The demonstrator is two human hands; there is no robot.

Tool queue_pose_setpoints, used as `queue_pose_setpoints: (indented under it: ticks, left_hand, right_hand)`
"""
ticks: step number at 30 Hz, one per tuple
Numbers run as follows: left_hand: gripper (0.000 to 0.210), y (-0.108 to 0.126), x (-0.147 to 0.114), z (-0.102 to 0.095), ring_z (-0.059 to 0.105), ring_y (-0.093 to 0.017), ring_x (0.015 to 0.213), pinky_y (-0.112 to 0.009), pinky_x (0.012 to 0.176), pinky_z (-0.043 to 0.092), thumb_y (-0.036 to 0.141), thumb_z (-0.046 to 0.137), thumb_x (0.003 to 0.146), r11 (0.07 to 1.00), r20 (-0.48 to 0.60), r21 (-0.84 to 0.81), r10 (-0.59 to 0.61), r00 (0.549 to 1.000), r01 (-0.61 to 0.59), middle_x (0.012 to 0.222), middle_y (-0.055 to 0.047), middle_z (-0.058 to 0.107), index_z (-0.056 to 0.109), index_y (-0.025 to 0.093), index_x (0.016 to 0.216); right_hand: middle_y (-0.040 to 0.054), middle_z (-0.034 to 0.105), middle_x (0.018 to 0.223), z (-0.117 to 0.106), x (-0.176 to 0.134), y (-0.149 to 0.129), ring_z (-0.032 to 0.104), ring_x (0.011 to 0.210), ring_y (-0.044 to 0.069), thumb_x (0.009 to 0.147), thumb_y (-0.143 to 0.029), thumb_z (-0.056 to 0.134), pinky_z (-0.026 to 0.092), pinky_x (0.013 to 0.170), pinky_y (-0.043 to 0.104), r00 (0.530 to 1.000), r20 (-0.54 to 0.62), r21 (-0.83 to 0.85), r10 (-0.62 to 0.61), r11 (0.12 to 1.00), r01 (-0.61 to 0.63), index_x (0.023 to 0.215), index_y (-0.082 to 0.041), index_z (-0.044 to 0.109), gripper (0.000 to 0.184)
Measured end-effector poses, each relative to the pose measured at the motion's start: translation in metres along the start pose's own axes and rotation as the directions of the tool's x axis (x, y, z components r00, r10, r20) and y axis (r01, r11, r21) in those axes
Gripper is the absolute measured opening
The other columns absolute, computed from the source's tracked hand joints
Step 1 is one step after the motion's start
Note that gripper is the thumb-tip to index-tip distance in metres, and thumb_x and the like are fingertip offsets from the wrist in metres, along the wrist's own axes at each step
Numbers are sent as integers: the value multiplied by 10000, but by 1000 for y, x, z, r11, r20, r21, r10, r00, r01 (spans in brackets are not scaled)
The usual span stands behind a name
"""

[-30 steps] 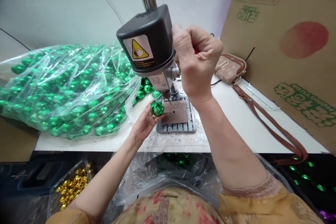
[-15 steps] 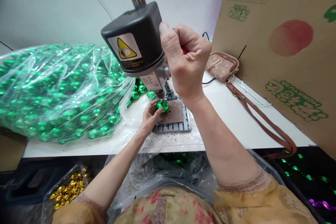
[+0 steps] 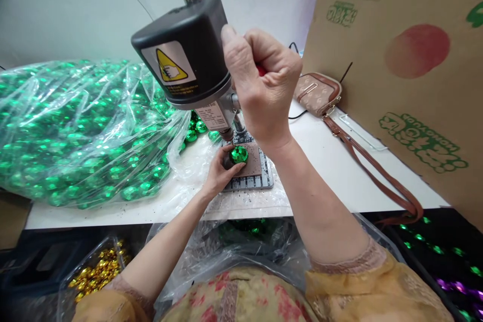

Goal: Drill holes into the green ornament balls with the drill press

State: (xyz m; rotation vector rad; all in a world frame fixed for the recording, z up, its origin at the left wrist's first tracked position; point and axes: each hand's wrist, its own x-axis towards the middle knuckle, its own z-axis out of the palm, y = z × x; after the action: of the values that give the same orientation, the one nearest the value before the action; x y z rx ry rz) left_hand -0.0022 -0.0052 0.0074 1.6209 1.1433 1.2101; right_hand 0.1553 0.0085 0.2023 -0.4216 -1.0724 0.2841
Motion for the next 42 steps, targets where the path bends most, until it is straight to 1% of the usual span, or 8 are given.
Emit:
queue_pose_setpoints:
  ticks: [6, 11, 15, 20, 23, 32, 39, 42]
  left_hand:
    - [550, 5, -2, 3, 653, -262, 1092, -417, 989, 520, 430, 833, 793, 1000, 36, 22, 8, 999, -9, 1172, -82, 685, 586, 228, 1241]
    - [545, 3, -2, 2, 642, -260, 1106, -415, 1003, 506, 427, 822, 803, 999, 42, 37, 4, 999, -6, 1185, -82, 673, 576, 218, 1241]
    - [549, 3, -2, 3, 631, -263, 1131, -412, 1027, 491, 425, 830, 792, 1000, 46, 2, 1, 999, -1, 1195, -79, 666, 581, 220, 1237]
    - [541, 7, -2, 3, 627, -263, 1119, -403, 1025, 476, 416, 846, 775, 999, 49, -41, -10, 999, 12, 1170, -77, 660, 591, 218, 1208]
    - [541, 8, -2, 3, 623, -264, 1118, -403, 1029, 468, 415, 853, 766, 998, 47, -59, -15, 999, 18, 1171, -74, 654, 597, 222, 1202]
    - [550, 2, -4, 1, 615, -264, 1154, -409, 1065, 455, 405, 834, 793, 1000, 65, -28, 2, 998, 0, 1220, -82, 647, 586, 223, 1249]
    - [569, -1, -3, 1, 611, -268, 1165, -402, 1061, 456, 419, 841, 783, 999, 59, -54, -4, 998, 7, 1236, -86, 641, 592, 223, 1256]
    - [568, -4, -3, 1, 612, -264, 1153, -395, 1050, 459, 415, 845, 779, 998, 61, -65, -3, 998, 7, 1221, -80, 644, 594, 227, 1252]
  right_hand:
    - [-68, 306, 438, -1, 0, -2, 248, 368, 61, 905, -134, 569, 208, 417, 310, 1000, 26, -37, 4, 999, -3, 515, -232, 309, 478]
    - [-63, 256, 486, -9, -14, 3, 264, 411, 61, 940, -303, 597, 245, 443, 303, 999, 25, -114, -20, 993, 22, 552, -222, 283, 505]
    - [-44, 213, 493, -16, -31, 8, 283, 419, 82, 924, -313, 617, 189, 469, 336, 997, -44, -87, -59, 995, 55, 534, -208, 262, 537]
    - [-33, 241, 473, -19, -40, 12, 243, 417, 92, 919, -361, 604, 215, 485, 361, 996, -29, -104, -79, 992, 76, 539, -209, 216, 564]
    - [-36, 245, 465, -19, -41, 12, 232, 421, 80, 916, -353, 594, 229, 496, 349, 992, -43, -77, -120, 990, 117, 535, -196, 217, 559]
    - [-40, 262, 469, -19, -51, 11, 248, 399, 64, 865, -190, 587, 155, 456, 317, 986, -75, -49, -147, 988, 143, 546, -182, 216, 489]
    - [-46, 229, 451, -27, -52, 23, 216, 382, 55, 844, -219, 606, 142, 410, 294, 967, -53, -48, -249, 968, 247, 533, -175, 181, 528]
    - [-44, 228, 458, -32, -55, 25, 235, 383, 60, 861, -257, 602, 177, 412, 301, 965, -12, -68, -263, 963, 261, 540, -180, 184, 532]
